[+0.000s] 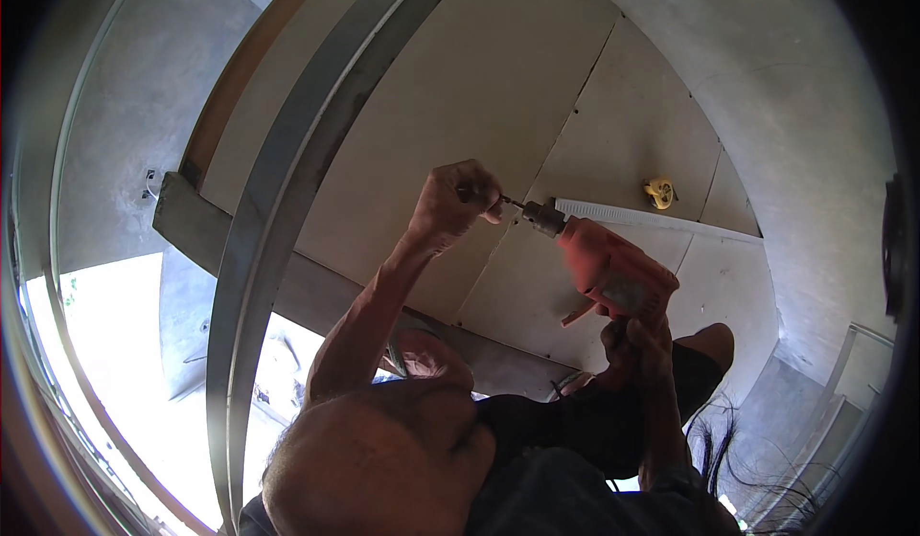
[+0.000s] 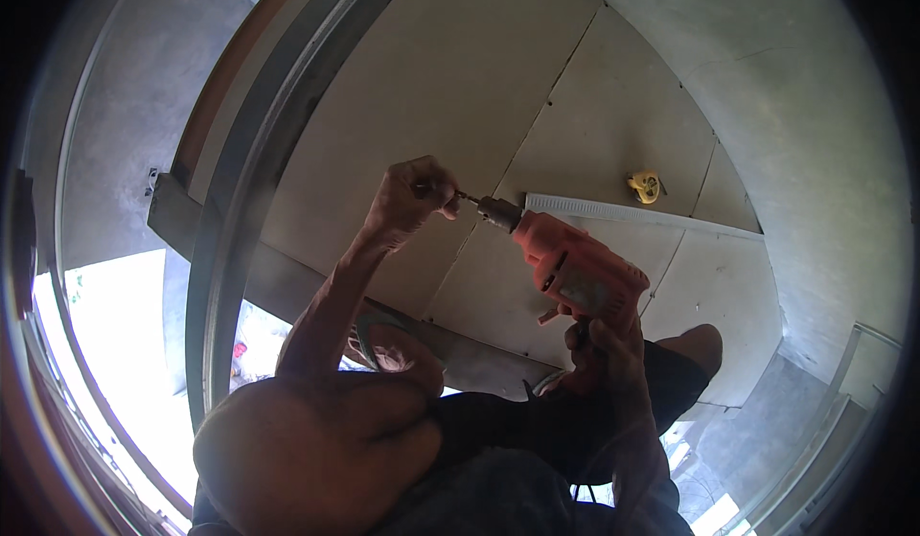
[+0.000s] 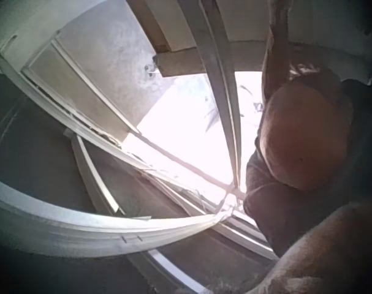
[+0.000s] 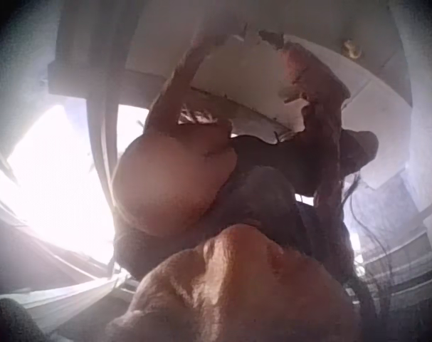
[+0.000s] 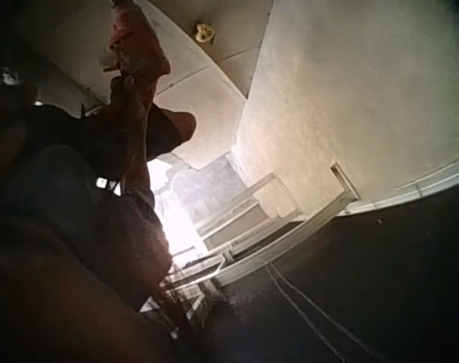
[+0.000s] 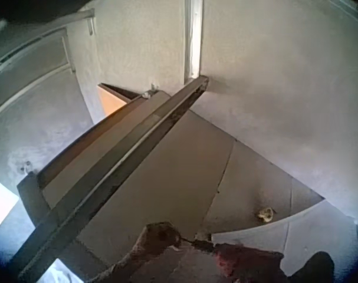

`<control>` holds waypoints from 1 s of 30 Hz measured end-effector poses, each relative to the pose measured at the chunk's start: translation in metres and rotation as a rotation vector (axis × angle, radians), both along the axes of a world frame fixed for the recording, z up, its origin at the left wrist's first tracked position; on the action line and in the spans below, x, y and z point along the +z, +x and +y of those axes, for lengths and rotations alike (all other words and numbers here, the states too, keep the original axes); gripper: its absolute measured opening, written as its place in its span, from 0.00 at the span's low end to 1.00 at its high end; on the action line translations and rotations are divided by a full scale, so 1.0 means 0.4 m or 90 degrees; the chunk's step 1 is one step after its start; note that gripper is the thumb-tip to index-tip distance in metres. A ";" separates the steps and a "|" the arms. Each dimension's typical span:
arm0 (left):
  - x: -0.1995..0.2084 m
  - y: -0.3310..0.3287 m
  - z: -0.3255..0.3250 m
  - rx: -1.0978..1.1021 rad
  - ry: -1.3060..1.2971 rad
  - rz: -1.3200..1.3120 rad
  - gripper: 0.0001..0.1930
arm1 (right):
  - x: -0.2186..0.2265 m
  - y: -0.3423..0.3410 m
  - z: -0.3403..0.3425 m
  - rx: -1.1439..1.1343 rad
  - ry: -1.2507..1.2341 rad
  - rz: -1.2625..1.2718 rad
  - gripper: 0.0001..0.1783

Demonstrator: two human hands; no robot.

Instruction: The person uses a power drill to create holes in a ceiling panel and then inserts screws by hand to secure the board to the structure.

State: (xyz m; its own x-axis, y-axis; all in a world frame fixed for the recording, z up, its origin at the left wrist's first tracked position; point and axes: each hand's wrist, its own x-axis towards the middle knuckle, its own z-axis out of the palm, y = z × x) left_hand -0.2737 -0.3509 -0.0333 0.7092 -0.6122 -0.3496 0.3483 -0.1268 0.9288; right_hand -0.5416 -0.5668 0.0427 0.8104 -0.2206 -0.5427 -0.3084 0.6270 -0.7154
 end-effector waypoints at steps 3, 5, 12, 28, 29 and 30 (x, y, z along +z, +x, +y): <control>0.002 0.005 0.042 0.020 0.015 0.000 0.03 | -0.017 -0.010 0.027 0.013 -0.056 0.003 0.34; -0.012 0.014 0.037 0.009 -0.058 0.071 0.03 | -0.017 -0.045 0.008 0.094 -0.132 0.088 0.32; -0.014 -0.023 0.001 0.116 -0.374 0.395 0.01 | -0.013 -0.047 0.061 0.022 -0.240 0.058 0.31; -0.168 -0.220 -0.061 0.423 -0.390 0.693 0.05 | 0.254 0.178 0.062 0.349 -0.661 0.145 0.38; -0.193 -0.234 -0.068 0.414 -0.383 0.697 0.06 | 0.257 0.182 0.066 0.377 -0.698 0.141 0.38; -0.218 -0.249 -0.073 0.404 -0.376 0.700 0.07 | 0.260 0.181 0.073 0.382 -0.701 0.142 0.38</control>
